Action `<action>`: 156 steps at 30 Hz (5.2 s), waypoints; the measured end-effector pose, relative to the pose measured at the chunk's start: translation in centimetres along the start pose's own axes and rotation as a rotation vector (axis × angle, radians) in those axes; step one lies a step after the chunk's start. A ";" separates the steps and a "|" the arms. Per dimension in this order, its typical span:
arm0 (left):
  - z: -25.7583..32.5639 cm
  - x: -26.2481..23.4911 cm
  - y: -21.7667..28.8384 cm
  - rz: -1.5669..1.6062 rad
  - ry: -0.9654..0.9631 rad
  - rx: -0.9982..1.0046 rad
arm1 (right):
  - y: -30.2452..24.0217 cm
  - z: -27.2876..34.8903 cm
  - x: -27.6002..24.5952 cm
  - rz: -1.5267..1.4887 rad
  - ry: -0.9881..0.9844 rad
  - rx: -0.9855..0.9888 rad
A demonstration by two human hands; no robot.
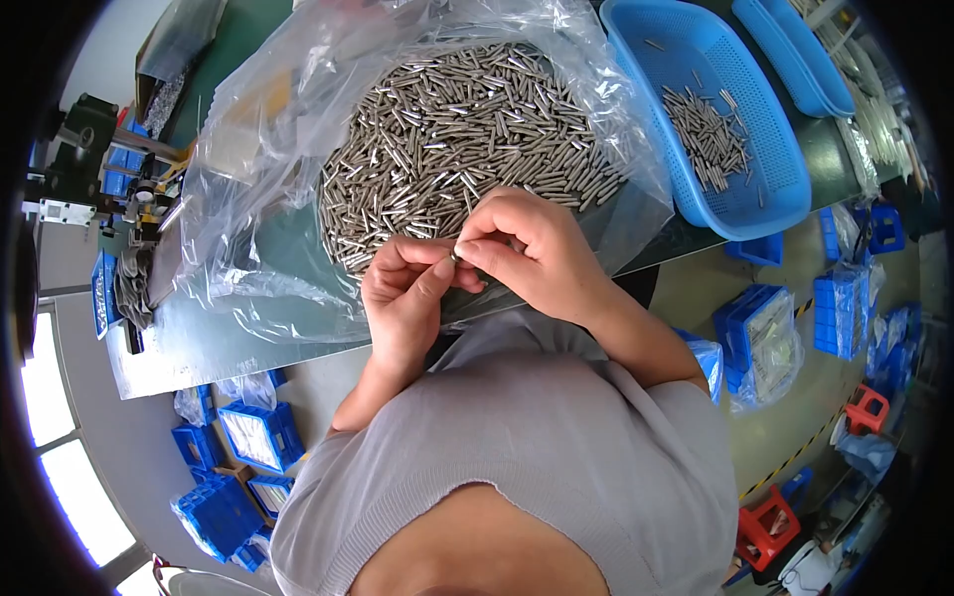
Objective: Sorting and inspecting small cylindrical metal pins from a large bag into a blue basket.
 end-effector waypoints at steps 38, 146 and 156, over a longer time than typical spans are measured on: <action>-0.1 0.2 0.3 0.036 -0.004 0.024 | -2.3 -1.0 -1.3 0.395 0.007 -0.358; 0.0 -0.3 0.3 0.069 -0.007 0.030 | -0.4 -0.2 1.0 0.073 0.002 -0.136; 0.0 0.2 0.2 0.015 0.007 0.023 | -0.1 0.3 -0.7 0.020 0.091 -0.038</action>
Point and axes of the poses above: each hand's wrist, its own z-axis away from the middle knuckle, its own x-axis out of the palm, y = z × x, the point moved 6 cm from there along -z, towards the middle knuckle, and after that the axes turned 14 degrees about y, right-handed, at the moved point
